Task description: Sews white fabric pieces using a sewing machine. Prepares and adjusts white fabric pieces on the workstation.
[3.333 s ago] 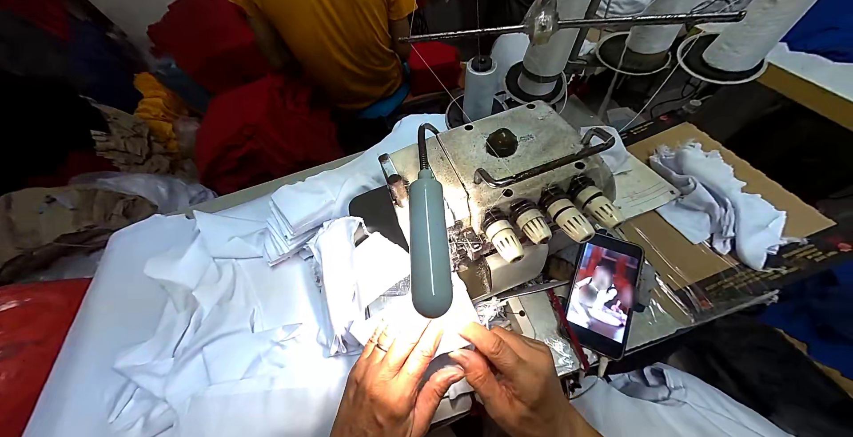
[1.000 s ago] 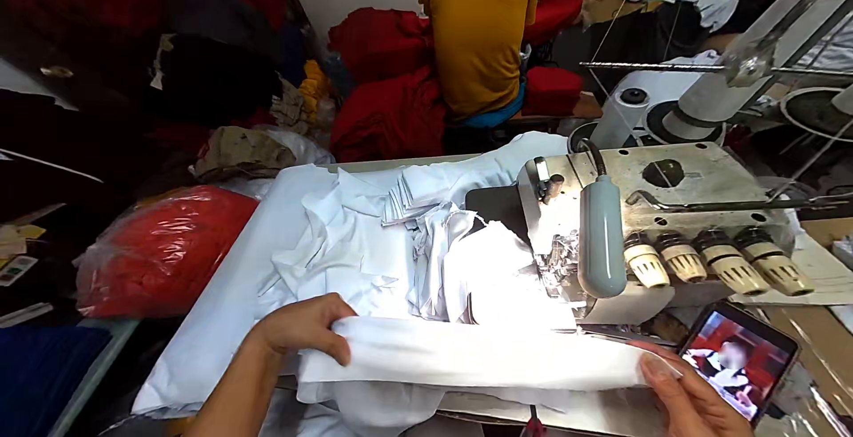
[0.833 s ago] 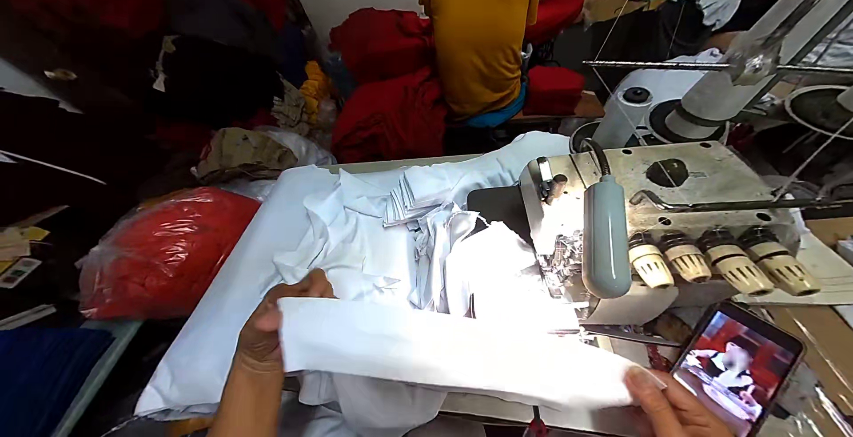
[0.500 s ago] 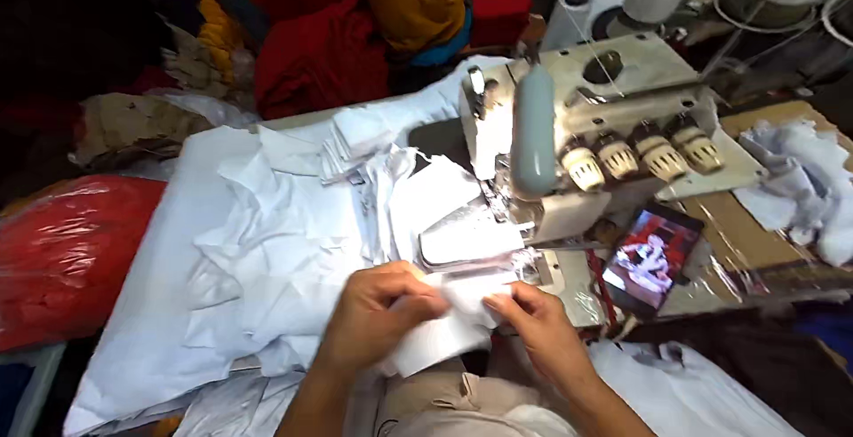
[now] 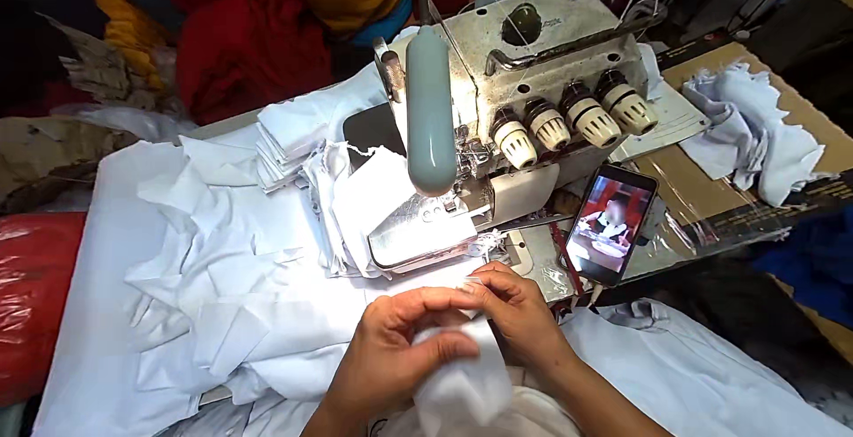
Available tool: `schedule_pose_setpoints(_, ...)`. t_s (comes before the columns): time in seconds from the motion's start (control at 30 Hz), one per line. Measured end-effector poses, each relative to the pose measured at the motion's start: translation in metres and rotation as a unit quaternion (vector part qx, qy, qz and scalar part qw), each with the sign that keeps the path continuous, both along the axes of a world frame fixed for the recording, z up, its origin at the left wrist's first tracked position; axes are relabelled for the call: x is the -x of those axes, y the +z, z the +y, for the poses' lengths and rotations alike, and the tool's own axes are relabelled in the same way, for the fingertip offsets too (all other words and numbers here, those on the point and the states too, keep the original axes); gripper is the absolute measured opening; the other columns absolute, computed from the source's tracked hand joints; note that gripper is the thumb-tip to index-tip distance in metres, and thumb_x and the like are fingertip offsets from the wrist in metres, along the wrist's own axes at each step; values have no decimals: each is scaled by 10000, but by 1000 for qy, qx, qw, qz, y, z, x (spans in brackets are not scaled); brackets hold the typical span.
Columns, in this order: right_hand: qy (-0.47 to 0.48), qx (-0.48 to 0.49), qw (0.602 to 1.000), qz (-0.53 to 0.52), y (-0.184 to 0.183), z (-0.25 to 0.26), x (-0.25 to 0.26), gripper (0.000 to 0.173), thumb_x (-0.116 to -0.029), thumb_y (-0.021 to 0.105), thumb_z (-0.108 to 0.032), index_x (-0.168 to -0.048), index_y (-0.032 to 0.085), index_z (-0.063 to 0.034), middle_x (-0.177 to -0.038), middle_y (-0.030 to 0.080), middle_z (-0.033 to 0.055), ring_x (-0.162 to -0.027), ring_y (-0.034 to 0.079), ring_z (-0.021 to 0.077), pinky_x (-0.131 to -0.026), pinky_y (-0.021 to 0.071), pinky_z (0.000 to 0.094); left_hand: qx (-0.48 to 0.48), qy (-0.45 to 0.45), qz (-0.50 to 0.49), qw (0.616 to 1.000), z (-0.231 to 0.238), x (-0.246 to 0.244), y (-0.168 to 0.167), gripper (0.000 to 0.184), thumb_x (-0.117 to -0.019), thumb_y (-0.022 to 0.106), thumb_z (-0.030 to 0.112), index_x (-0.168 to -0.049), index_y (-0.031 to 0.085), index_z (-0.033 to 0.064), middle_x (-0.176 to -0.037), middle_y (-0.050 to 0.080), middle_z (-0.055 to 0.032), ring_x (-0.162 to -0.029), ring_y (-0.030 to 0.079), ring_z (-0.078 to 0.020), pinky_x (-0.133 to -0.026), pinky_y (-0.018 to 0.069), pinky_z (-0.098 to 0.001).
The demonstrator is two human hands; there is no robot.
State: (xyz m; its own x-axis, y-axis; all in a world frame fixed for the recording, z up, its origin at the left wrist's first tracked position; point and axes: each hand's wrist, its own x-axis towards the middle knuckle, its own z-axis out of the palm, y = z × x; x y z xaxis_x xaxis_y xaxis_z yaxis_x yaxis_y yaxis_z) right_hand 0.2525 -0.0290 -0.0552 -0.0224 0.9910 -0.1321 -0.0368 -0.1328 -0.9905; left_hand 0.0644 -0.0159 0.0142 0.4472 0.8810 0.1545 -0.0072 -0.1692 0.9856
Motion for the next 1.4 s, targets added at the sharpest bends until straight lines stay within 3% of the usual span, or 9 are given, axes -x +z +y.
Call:
schedule_pose_setpoints(0.07,0,23,999,26,3,1,0,81,-937,719,-159,-930,776,-101,-808,713,-40,-724,651,11,-668,547,180,9,-2,-14,1000,0,-4,0,388,-920,759,177,-1295,662,155,-937,782,40,-835,737,-34,-785,609,-190)
schedule_pose_setpoints(0.17,3,67,995,69,3,2,0,39,-941,708,-97,-932,721,-62,-740,693,0,-668,650,45,-650,552,210,-19,144,167,975,8,-5,-28,198,-811,829,184,-991,758,144,-777,741,76,-665,676,-12,-612,563,-172)
schedule_pose_setpoints(0.27,-5,29,999,37,-2,-1,-1,87,-941,710,-136,-916,772,-81,-999,722,4,-879,680,72,-777,581,233,-24,176,214,961,9,-1,-41,66,-828,813,242,-855,794,185,-823,743,79,-709,675,-24,-619,553,-181)
schedule_pose_setpoints(0.43,-29,-128,987,-95,-2,-1,-7,152,-962,664,-254,-924,793,-181,-1174,635,-33,-1074,596,45,-877,533,222,-46,47,53,996,2,1,-18,93,-938,736,218,-951,789,143,-916,751,44,-847,705,-27,-757,598,-177)
schedule_pose_setpoints(0.57,-46,-145,985,-82,2,4,-13,156,-963,645,-169,-938,788,-112,-910,685,-47,-845,640,-1,-739,548,162,-71,83,68,992,2,1,-14,95,-945,721,207,-945,792,145,-928,758,31,-849,714,-59,-750,604,-207)
schedule_pose_setpoints(0.73,-4,71,994,79,11,1,-7,89,-958,697,-127,-920,751,-67,-727,687,-10,-631,621,31,-605,528,193,-34,-98,-66,992,-7,-15,2,111,-979,690,144,-1002,740,47,-972,748,-6,-932,694,-22,-836,576,-177)
schedule_pose_setpoints(0.8,3,106,988,109,16,0,-6,60,-947,700,-87,-913,737,-54,-693,669,-21,-590,590,7,-572,501,171,-35,-34,-5,999,-4,-18,-5,92,-948,726,147,-956,765,63,-922,754,15,-856,696,-2,-770,582,-161)
schedule_pose_setpoints(0.93,35,110,987,114,17,-2,-11,101,-981,635,-63,-981,730,-29,-786,703,1,-688,655,40,-663,565,207,41,129,138,981,9,-15,-31,59,-841,816,201,-867,818,149,-805,736,47,-669,649,-34,-602,537,-173)
schedule_pose_setpoints(1.4,105,136,983,60,19,4,-18,126,-991,621,-68,-961,739,-37,-762,693,-9,-688,654,27,-684,571,205,60,107,131,984,11,-13,-38,81,-780,867,180,-832,816,145,-763,711,50,-622,608,-18,-564,501,-152)
